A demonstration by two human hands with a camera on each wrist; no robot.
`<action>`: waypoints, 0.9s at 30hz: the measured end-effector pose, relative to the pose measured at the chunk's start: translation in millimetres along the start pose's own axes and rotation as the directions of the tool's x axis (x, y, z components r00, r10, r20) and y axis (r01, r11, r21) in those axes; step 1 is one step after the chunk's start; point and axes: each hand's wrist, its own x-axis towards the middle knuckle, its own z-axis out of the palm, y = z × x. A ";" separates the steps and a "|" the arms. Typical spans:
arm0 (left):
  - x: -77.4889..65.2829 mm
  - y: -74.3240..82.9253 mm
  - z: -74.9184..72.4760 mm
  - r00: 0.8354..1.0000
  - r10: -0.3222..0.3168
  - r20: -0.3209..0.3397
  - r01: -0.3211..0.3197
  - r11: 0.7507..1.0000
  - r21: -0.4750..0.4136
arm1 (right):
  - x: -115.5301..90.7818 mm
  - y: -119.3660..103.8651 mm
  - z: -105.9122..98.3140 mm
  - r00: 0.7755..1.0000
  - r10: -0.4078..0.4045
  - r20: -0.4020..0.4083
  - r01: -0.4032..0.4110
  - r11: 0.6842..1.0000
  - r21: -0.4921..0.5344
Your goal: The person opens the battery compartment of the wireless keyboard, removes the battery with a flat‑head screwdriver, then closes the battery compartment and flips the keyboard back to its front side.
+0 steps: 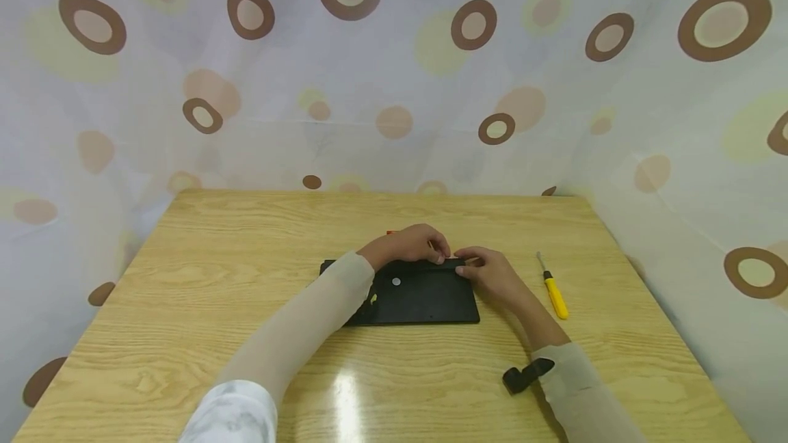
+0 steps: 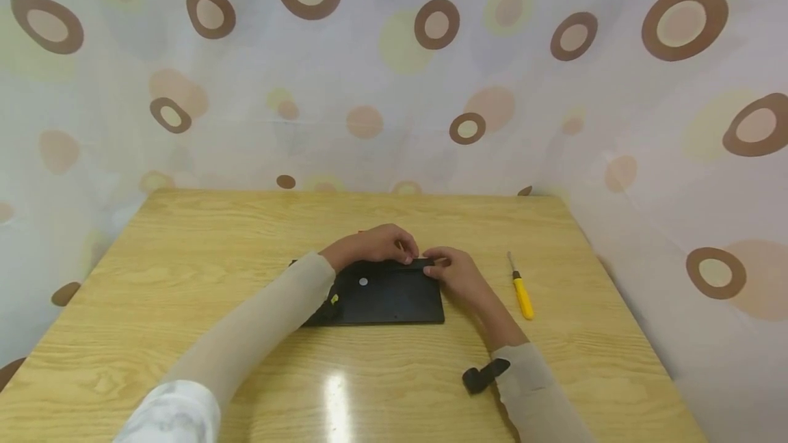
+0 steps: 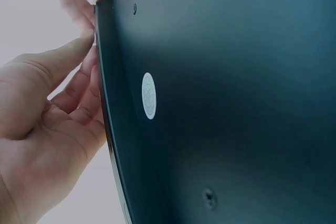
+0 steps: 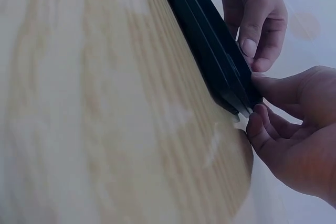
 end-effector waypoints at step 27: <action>17.9 21.8 18.1 0.999 -0.050 -0.020 0.051 0.998 0.048 | -62.5 9.1 -5.0 0.995 0.032 0.098 -0.033 0.999 0.017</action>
